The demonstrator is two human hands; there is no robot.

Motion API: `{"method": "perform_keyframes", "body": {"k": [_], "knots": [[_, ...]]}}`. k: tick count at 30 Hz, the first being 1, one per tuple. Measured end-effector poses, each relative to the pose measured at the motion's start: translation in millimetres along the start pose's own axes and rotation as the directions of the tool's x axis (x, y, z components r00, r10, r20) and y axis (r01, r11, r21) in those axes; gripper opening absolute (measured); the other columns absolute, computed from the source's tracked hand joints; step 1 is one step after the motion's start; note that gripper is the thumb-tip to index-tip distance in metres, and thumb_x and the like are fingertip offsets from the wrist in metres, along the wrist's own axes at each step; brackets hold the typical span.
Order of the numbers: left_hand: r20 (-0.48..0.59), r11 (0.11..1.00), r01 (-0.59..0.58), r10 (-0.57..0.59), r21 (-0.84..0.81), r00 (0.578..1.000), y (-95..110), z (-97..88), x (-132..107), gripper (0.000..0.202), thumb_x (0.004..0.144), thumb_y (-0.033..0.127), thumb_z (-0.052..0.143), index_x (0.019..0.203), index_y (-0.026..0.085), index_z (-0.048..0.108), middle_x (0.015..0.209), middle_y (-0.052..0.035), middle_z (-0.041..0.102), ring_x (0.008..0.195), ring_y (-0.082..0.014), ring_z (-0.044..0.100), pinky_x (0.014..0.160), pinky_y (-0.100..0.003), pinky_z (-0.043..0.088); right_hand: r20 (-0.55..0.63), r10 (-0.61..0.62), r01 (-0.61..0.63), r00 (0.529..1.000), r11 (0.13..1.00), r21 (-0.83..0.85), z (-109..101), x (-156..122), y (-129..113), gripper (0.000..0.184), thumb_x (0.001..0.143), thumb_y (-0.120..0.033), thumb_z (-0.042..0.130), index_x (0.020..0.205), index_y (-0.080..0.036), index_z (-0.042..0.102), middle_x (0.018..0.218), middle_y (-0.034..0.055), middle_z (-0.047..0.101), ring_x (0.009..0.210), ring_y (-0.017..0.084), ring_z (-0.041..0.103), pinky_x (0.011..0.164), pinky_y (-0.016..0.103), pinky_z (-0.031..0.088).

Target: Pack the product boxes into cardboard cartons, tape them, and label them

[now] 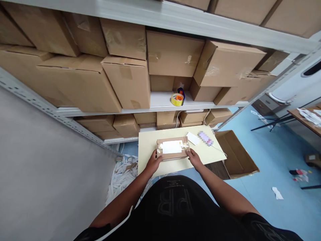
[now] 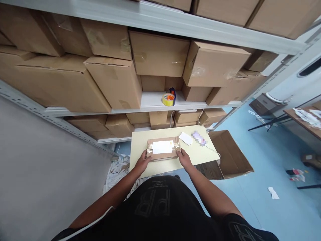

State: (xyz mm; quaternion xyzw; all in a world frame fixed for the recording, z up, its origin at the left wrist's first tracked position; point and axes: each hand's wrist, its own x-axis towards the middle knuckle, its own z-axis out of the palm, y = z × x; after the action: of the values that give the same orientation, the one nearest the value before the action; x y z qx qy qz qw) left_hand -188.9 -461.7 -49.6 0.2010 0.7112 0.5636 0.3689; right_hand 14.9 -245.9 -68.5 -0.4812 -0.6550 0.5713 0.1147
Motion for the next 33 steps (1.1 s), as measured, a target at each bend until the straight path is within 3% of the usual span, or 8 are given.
{"method": "perform_keyframes", "body": {"k": [5,10,14,19,24,28,33], "knots": [[0.043,0.995,-0.094,0.093,0.031,0.995,57,29.1,14,0.061,0.092,0.039,0.062,0.149,0.025,0.047,0.151,-0.0086,0.058,0.139,-0.029,0.054,0.117,-0.045,0.04,-0.159,-0.089,0.1,0.983,0.993,0.06,-45,-12,-23,0.059,0.087,-0.07,0.056,0.129,-0.03,0.065,0.13,0.0054,0.07,0.117,0.031,0.064,0.096,0.045,0.055],[0.103,0.978,-0.187,0.177,0.096,0.979,109,94.3,45,0.062,0.092,0.041,0.062,0.15,0.026,0.044,0.152,-0.0085,0.057,0.14,-0.0283,0.053,0.118,-0.044,0.038,-0.302,-0.151,0.182,0.941,0.98,0.078,-113,-8,-30,0.053,0.089,-0.071,0.053,0.119,-0.029,0.066,0.121,0.0041,0.072,0.11,0.029,0.064,0.09,0.042,0.056],[0.137,0.954,-0.258,0.238,0.15,0.961,143,178.2,66,0.063,0.091,0.04,0.064,0.148,0.023,0.044,0.152,-0.0106,0.056,0.139,-0.0281,0.053,0.118,-0.043,0.038,-0.403,-0.155,0.199,0.902,0.977,0.071,-184,-3,-16,0.05,0.092,-0.071,0.049,0.112,-0.028,0.065,0.114,0.0045,0.073,0.104,0.027,0.065,0.087,0.04,0.055],[0.262,0.927,-0.335,0.285,0.168,0.922,173,309.7,85,0.056,0.092,0.04,0.061,0.144,0.024,0.052,0.147,-0.008,0.061,0.135,-0.0279,0.056,0.116,-0.042,0.041,-0.514,-0.105,0.163,0.851,0.984,0.068,-295,-1,21,0.053,0.093,-0.071,0.046,0.111,-0.026,0.064,0.113,0.0068,0.073,0.101,0.028,0.065,0.085,0.039,0.053],[0.416,0.899,-0.336,0.2,0.282,0.887,185,437.8,105,0.056,0.092,0.045,0.063,0.144,0.025,0.057,0.14,-0.0058,0.067,0.129,-0.0311,0.06,0.111,-0.043,0.046,-0.633,0.02,0.016,0.774,0.999,0.05,-392,-11,71,0.059,0.092,-0.076,0.042,0.108,-0.025,0.066,0.105,0.007,0.075,0.097,0.03,0.065,0.084,0.038,0.05],[0.535,0.888,-0.344,0.139,0.304,0.833,186,519.2,122,0.058,0.09,0.048,0.065,0.144,0.026,0.059,0.137,-0.0064,0.069,0.128,-0.0337,0.061,0.108,-0.044,0.047,-0.709,0.11,-0.06,0.697,0.994,0.095,-436,-23,104,0.066,0.091,-0.08,0.039,0.11,-0.023,0.067,0.107,0.0101,0.076,0.099,0.032,0.065,0.085,0.038,0.049],[0.612,0.878,-0.362,0.104,0.314,0.784,179,588.3,151,0.068,0.089,0.05,0.068,0.15,0.024,0.054,0.145,-0.0103,0.063,0.133,-0.0352,0.058,0.113,-0.045,0.044,-0.742,0.201,-0.118,0.64,0.98,0.163,-459,-21,129,0.067,0.092,-0.077,0.039,0.124,-0.025,0.066,0.115,0.0093,0.076,0.106,0.032,0.066,0.089,0.038,0.049]]}}
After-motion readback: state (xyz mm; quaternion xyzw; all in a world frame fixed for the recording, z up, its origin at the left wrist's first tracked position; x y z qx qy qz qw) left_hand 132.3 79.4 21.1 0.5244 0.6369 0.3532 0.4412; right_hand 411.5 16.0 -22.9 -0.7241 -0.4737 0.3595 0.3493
